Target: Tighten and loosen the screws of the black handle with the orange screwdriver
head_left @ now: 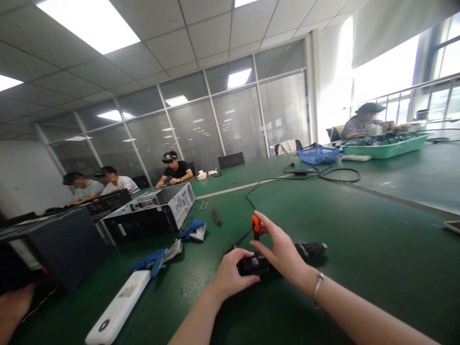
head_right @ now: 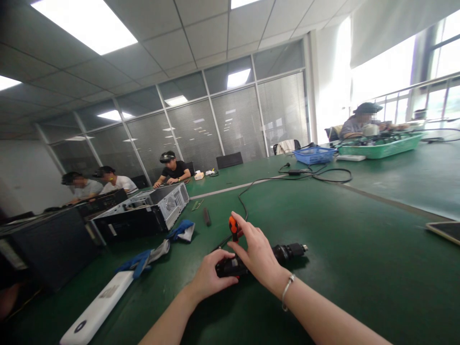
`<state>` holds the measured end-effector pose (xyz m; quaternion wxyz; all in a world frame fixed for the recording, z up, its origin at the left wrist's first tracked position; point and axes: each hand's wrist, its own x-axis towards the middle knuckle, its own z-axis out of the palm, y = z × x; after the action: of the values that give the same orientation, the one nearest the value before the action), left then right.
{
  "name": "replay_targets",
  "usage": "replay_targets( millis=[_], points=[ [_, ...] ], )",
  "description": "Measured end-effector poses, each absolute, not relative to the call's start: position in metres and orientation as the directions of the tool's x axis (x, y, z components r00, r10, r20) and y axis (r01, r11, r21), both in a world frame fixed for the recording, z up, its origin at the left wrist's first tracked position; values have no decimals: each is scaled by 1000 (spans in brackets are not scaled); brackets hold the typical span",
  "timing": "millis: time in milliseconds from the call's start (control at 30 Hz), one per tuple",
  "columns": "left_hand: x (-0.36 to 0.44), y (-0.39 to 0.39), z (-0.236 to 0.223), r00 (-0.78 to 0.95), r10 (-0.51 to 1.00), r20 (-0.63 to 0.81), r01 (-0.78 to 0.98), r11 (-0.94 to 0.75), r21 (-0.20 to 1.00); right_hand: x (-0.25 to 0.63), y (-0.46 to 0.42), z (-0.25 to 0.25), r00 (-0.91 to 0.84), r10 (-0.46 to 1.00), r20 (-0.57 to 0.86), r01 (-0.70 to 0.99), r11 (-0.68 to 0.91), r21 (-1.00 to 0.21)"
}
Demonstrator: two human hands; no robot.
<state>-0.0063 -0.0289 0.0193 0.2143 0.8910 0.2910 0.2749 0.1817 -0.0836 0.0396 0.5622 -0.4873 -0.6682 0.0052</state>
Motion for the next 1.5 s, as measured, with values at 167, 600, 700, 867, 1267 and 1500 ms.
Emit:
replay_targets(
  millis=[167, 600, 700, 867, 1267, 1500],
  points=[
    [-6, -27, 17, 671, 645, 366, 404, -732, 549, 181, -83, 40, 105, 692, 714, 565, 550, -616],
    [-6, -28, 18, 683, 624, 380, 397, -754, 524, 185, -81, 34, 145, 594, 791, 638, 555, -534],
    [-7, -29, 19, 685, 625, 375, 401, -753, 521, 183, -82, 37, 84, 618, 782, 622, 580, -525],
    [-7, -28, 17, 684, 621, 383, 394, -756, 522, 182, -84, 39, 97, 626, 774, 657, 544, -522],
    [-8, -29, 21, 732, 573, 368, 372, -789, 489, 183, -82, 40, 186, 617, 765, 593, 550, -588],
    [-7, -29, 23, 737, 569, 365, 369, -791, 489, 182, -81, 38, 121, 639, 760, 566, 584, -582]
  ],
)
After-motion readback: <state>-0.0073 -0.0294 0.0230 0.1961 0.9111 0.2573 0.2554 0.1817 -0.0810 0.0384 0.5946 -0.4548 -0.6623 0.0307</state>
